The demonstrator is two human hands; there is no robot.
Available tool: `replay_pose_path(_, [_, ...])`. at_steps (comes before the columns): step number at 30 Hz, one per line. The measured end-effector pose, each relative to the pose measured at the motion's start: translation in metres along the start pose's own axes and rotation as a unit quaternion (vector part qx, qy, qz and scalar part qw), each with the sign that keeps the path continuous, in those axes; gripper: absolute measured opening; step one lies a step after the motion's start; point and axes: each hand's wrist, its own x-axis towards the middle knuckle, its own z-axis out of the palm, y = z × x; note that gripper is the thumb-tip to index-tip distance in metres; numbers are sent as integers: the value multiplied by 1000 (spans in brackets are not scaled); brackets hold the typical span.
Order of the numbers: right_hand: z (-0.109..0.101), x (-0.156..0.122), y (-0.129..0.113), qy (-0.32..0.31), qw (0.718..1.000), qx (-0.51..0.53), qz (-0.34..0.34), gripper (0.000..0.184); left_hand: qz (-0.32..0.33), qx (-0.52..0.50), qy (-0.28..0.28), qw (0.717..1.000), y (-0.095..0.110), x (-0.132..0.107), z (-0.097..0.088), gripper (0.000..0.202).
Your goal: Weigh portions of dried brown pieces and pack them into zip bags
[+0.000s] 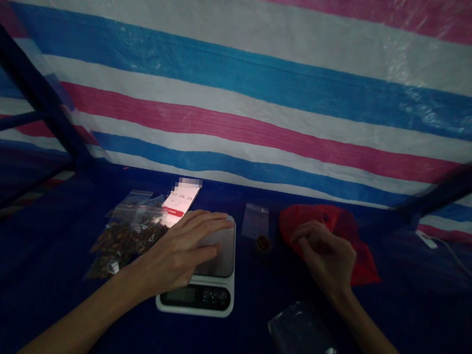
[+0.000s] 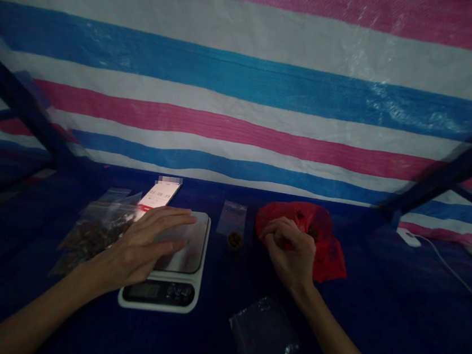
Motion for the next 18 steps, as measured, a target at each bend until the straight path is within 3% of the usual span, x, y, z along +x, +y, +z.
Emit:
replay_pose_path(4, [1, -1, 1, -37, 999, 15, 18, 27, -62, -16, 22, 998, -1, -5, 6, 26])
replay_pose_path(7, [1, -3, 1, -23, 997, 42, 63, 23, -86, -46, 62, 993, -4, -8, 9, 20])
replay_pose_path(12, [0, -3, 1, 29, 964, 213, 157, 28, -22, -26, 109, 993, -7, -7, 2, 29])
replay_pose_path(18, [-2, -1, 4, 17, 944, 273, 186, 26, -7, 8, 120, 993, -5, -3, -8, 30])
